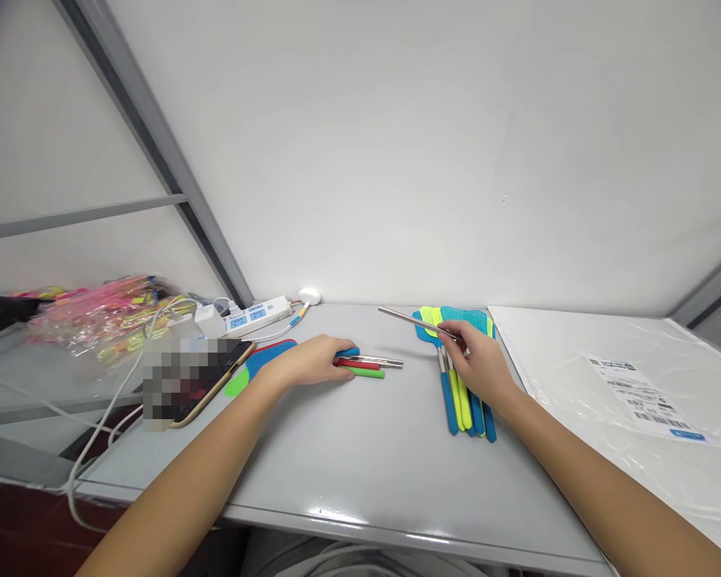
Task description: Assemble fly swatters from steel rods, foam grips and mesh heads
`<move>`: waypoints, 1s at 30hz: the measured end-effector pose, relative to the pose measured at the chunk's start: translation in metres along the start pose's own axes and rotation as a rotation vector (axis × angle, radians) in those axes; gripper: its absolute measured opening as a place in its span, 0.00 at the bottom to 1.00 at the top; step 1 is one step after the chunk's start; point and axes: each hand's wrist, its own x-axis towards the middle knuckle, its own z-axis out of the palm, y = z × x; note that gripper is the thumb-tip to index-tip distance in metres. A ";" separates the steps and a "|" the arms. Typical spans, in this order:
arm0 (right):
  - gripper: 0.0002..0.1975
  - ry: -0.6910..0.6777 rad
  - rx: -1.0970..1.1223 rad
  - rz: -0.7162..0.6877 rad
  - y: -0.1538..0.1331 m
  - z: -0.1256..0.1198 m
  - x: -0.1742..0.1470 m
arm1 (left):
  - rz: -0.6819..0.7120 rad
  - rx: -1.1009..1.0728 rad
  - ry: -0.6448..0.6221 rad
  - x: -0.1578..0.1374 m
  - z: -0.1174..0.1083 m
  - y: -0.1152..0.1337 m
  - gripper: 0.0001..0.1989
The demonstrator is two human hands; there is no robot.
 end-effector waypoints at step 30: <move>0.19 -0.025 -0.044 -0.025 0.003 -0.002 -0.007 | 0.256 0.144 0.414 0.000 0.024 0.043 0.19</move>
